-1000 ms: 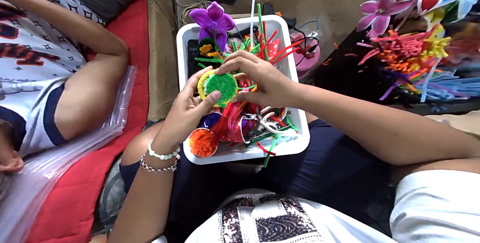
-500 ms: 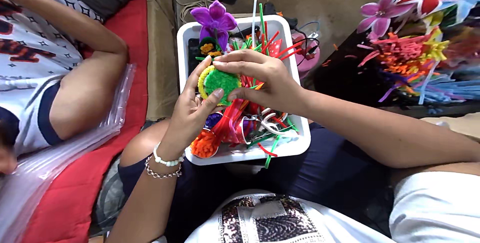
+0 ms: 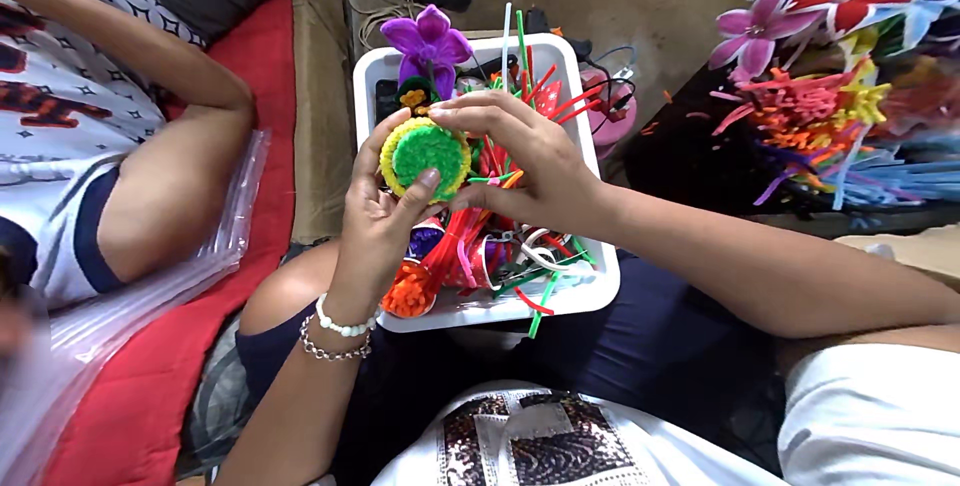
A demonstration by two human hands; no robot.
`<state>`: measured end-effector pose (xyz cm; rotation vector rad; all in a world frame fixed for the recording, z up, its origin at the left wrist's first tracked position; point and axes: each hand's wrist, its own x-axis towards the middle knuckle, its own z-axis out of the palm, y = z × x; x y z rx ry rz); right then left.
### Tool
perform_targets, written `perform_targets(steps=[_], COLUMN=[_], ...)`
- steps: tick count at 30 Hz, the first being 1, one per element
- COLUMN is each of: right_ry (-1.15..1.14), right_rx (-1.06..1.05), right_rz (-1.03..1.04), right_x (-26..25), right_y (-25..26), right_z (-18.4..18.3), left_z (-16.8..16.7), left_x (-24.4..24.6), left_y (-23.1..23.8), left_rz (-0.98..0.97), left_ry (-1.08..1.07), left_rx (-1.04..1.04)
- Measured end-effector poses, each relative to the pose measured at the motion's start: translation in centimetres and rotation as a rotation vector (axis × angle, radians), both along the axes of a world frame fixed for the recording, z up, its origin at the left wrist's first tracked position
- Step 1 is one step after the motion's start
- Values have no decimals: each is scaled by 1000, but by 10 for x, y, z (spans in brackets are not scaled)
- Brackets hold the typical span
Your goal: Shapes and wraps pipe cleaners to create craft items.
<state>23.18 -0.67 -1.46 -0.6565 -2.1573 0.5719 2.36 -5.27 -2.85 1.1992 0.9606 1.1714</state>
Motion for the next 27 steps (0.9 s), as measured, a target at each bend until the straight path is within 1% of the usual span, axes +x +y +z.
perform_targets(steps=[4, 8, 14, 19, 23, 27], right_ry=[-10, -43, -32, -46, -46, -102], right_rx=[81, 85, 88, 106, 120, 188], right_rz=[-21, -68, -41, 1, 4, -9], right_x=[-4, -5, -4, -2, -1, 2], right_y=[-2, -5, -4, -2, -3, -3], right_z=[-2, -1, 1, 2, 3, 5], left_z=[-3, -6, -6, -6, -6, -7], left_x=[3, 8, 10, 12, 12, 11], left_y=[-2, -5, -7, -9, -9, -9], left_rz=[33, 38, -59, -63, -58, -65], left_ry=[-45, -86, -97, -174, -142, -83], left_rx=[27, 7, 43, 37, 47, 69])
